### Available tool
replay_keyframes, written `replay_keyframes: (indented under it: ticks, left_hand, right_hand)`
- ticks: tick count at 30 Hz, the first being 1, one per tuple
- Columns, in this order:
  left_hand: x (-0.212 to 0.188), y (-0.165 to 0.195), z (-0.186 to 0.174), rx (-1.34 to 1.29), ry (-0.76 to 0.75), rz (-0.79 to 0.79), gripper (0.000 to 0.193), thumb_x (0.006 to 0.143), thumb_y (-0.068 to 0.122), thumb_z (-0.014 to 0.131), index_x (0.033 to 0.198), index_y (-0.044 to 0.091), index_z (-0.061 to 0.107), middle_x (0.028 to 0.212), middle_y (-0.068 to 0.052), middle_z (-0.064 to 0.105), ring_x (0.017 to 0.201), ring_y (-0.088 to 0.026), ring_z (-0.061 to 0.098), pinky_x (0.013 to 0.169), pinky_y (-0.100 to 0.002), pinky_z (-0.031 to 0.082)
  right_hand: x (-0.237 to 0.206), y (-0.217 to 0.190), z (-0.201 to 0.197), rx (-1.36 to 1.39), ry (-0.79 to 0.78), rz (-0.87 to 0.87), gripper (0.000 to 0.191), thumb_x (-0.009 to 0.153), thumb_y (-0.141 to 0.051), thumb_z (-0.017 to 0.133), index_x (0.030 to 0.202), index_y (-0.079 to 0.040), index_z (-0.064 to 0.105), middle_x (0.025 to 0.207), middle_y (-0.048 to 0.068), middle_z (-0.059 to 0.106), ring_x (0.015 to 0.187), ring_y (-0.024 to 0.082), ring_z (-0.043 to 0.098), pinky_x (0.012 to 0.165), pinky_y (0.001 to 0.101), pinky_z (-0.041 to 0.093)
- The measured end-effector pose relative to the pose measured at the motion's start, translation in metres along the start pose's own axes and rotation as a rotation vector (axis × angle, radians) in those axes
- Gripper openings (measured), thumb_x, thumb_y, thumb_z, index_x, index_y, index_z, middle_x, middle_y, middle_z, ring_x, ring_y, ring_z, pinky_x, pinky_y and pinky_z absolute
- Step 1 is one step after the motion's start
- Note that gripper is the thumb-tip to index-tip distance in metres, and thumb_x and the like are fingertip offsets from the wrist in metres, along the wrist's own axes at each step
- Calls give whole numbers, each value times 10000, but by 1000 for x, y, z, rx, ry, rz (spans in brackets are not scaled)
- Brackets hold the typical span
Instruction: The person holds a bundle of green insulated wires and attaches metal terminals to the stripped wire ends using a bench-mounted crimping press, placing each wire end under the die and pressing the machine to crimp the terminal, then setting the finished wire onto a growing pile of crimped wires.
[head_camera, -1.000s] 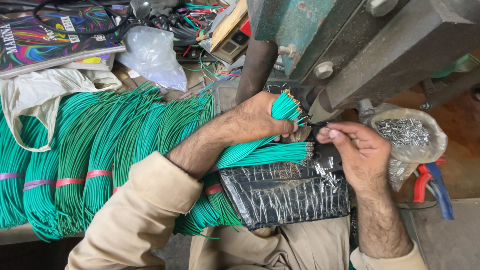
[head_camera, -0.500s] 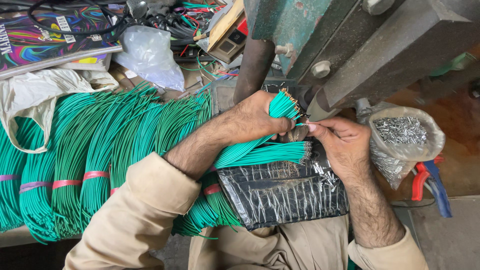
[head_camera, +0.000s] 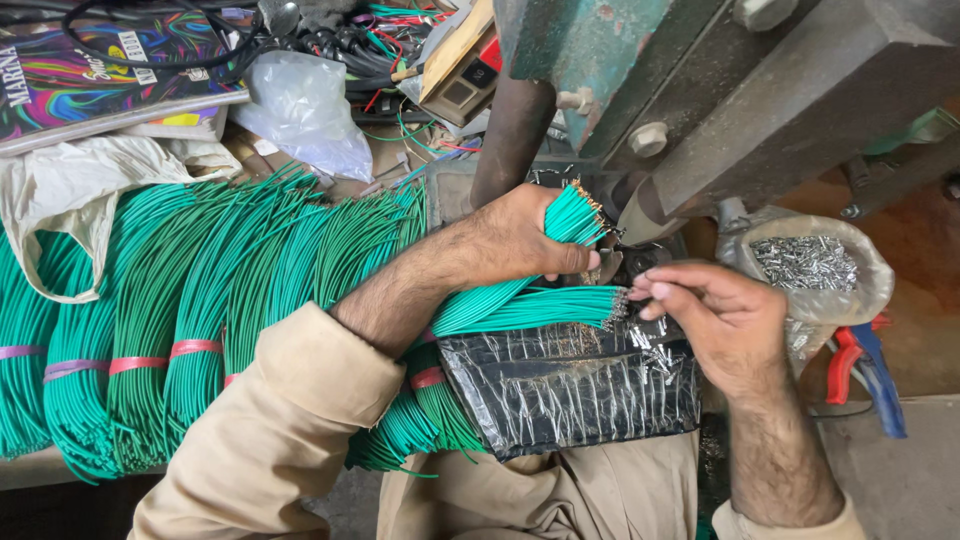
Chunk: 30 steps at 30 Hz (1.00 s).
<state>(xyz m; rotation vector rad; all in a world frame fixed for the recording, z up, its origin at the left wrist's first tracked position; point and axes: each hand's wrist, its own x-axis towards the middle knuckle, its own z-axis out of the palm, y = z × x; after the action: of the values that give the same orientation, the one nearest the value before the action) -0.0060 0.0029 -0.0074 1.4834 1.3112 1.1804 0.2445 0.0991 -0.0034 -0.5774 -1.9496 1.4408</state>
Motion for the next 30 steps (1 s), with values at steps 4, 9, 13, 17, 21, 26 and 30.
replay_keyframes:
  ticks: [4, 9, 13, 17, 21, 26, 30]
  left_hand:
    - [0, -3, -1, -50, -23, 27, 195, 894, 231, 767, 922, 46, 711, 750, -5, 712, 644, -86, 654, 625, -285, 583]
    - [-2, 0, -1, -46, 8, 35, 158, 891, 186, 741, 897, 31, 712, 767, -14, 739, 707, -84, 701, 678, -286, 606]
    - [-2, 4, 1, 0, 27, -3, 153, 863, 172, 750, 910, 39, 690, 743, -15, 720, 682, -97, 690, 660, -292, 594]
    - [-1, 5, 1, 1, -2, 5, 158, 860, 185, 746, 905, 46, 686, 739, -10, 717, 679, -98, 685, 656, -288, 588]
    - [-3, 7, -1, 52, 16, 59, 122, 851, 160, 725, 880, 44, 702, 757, -13, 742, 704, -92, 699, 687, -276, 589]
    - [-5, 10, -2, 58, 20, 35, 111, 849, 146, 694, 875, 38, 703, 747, -24, 740, 694, -98, 698, 676, -280, 591]
    - [-5, 10, -2, -19, 13, 40, 118, 855, 133, 685, 921, 36, 696, 763, -31, 737, 714, -102, 703, 686, -285, 598]
  right_hand:
    - [-15, -17, -6, -702, -105, -179, 154, 865, -34, 746, 1015, -36, 776, 1055, 88, 740, 959, 191, 701, 786, 300, 584]
    - [-22, -4, 1, -931, -99, -318, 128, 799, -92, 778, 923, -61, 771, 1034, 86, 662, 1058, 255, 623, 892, 406, 529]
    - [-23, 15, -2, -830, 2, -260, 89, 942, -72, 695, 1021, -31, 697, 1008, 80, 667, 964, 212, 629, 834, 362, 529]
    - [-13, 26, -7, -287, 91, -77, 96, 1068, -42, 613, 1143, 13, 636, 970, 89, 692, 850, 151, 649, 787, 290, 550]
    - [3, 30, 0, -44, 95, -129, 124, 1045, 33, 597, 1154, 81, 632, 1071, 141, 733, 971, 192, 741, 924, 322, 631]
    - [16, 28, 14, 35, 4, -134, 107, 1037, 19, 615, 1129, 73, 618, 1080, 135, 742, 998, 175, 734, 943, 317, 613]
    - [23, 28, 16, -43, 25, -102, 86, 1023, 4, 661, 1082, 67, 665, 1037, 129, 741, 961, 171, 727, 918, 314, 610]
